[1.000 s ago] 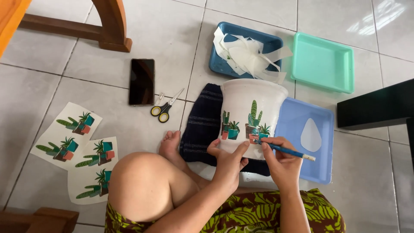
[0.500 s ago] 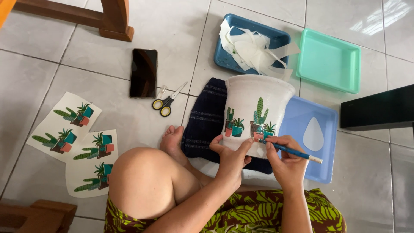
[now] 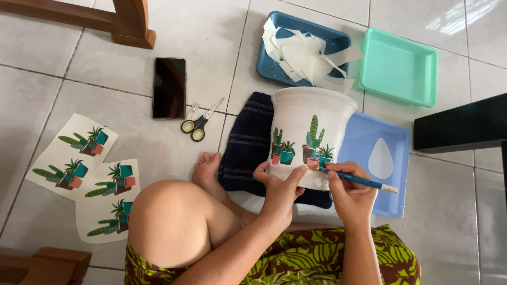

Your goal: Applying cactus-themed decals to a white vase and cutting out more decals from a sheet using scissors.

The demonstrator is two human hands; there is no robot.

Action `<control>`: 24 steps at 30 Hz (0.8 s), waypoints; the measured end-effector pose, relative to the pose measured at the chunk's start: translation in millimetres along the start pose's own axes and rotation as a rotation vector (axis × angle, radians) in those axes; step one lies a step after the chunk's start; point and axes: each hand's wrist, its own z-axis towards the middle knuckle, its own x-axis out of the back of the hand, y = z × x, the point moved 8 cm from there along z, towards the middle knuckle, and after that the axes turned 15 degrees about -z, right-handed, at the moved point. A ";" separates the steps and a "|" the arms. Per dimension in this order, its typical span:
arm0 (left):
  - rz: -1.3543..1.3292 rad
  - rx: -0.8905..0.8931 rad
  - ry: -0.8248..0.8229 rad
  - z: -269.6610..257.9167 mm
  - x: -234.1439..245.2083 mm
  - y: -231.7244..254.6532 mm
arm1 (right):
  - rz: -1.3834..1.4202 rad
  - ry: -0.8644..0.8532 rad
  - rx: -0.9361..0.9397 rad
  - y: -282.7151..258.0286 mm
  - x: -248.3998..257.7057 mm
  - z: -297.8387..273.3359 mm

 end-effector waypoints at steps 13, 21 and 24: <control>-0.035 0.093 -0.137 -20.5 -8.5 16.7 | -0.525 0.127 0.191 -75.5 -4.5 -20.6; -0.013 0.042 -0.165 -19.4 -9.9 19.3 | -0.611 0.145 0.282 -80.4 -10.8 -29.0; -0.014 0.051 -0.145 -17.4 -7.7 17.3 | -0.542 0.117 0.191 -77.9 -7.4 -26.6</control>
